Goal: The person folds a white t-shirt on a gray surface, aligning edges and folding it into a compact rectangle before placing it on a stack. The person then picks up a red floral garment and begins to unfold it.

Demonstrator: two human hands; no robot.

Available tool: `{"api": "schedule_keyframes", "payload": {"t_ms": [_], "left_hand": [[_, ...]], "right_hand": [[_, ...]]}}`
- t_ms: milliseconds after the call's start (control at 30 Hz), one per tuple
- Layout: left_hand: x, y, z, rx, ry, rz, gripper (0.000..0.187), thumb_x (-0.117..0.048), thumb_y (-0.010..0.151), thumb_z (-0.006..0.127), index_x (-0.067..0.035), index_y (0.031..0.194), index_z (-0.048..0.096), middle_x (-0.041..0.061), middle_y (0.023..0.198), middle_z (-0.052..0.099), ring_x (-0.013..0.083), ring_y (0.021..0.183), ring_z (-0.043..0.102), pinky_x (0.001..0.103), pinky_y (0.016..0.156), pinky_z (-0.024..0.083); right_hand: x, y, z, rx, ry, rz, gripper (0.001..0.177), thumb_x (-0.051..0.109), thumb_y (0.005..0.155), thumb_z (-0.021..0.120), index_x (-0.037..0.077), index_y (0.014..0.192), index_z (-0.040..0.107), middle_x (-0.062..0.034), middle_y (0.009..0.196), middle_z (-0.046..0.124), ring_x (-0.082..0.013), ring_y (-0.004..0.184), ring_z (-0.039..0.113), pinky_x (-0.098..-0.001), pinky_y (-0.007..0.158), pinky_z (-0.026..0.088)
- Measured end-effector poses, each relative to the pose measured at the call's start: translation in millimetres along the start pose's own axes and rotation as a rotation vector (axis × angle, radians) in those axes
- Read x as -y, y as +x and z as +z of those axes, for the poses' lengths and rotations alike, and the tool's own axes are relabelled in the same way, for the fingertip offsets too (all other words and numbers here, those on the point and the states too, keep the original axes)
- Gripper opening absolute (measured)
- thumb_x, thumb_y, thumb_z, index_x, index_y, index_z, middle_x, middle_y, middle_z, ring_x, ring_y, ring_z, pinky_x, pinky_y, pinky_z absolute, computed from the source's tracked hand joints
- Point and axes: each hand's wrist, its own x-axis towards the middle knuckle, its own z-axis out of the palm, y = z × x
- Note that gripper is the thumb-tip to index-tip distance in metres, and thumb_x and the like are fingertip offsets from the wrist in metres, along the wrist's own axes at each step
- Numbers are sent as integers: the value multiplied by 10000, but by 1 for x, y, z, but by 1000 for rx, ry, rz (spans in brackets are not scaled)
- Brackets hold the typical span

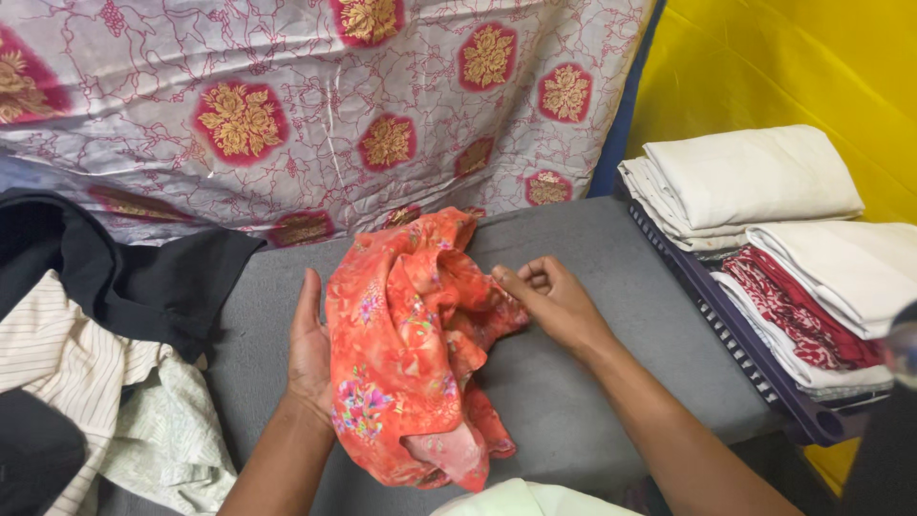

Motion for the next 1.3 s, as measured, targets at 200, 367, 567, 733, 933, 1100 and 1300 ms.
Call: {"api": "schedule_keyframes", "payload": {"t_ms": [200,367,567,733,933,1100,1300], "left_hand": [[8,-1,-13,-230,230,-254,593,-477,970,533,-29,1354,589,198,1263,697,330,1107,697,520,1019,534],[-11,-17,-22,-575,672,-253,471,-300,937,521,19,1261,646,186,1176,757,263,1019,745,452,950,605],[-43,-49,-5,-589,533,136,417,-242,915,586,23,1235,625,167,1131,741,258,1003,721,457,930,578],[-48,-70,5,-653,596,176,441,-229,872,622,-2,1250,644,137,1156,749,238,1009,739,442,940,580],[-43,-73,-3,-837,813,-108,454,-273,899,645,5,1257,665,190,1194,759,274,1030,729,462,965,570],[-34,-74,-8,-867,602,-171,602,-541,962,442,-68,1282,631,132,1230,720,267,1114,678,509,1027,504],[-52,-49,-52,-849,446,-127,827,-684,995,315,13,1355,575,203,1359,642,339,1237,608,530,1109,437]], "right_hand": [[-5,-9,40,800,925,481,442,411,951,519,115,1257,637,-84,1139,752,-191,941,746,-366,756,634],[-26,-8,44,788,1013,377,325,206,1053,511,48,1330,576,-150,1251,684,-262,1071,703,-452,915,626],[-30,-29,-41,751,1259,435,542,351,955,496,-10,1356,558,-216,1278,677,-345,1095,708,-516,911,597],[-12,-73,-72,896,1030,762,650,497,906,574,35,1363,583,-201,1289,692,-346,1130,688,-504,962,573],[-39,-82,-40,837,-32,559,596,434,824,801,22,1252,752,-76,1144,805,-128,973,733,-304,875,590],[-57,-65,-9,398,130,346,533,398,832,808,-15,1154,709,-108,945,714,-147,777,630,-311,683,526],[-51,-18,16,153,275,396,517,367,866,767,-23,1176,627,-104,951,742,-165,785,702,-322,703,583]]}}
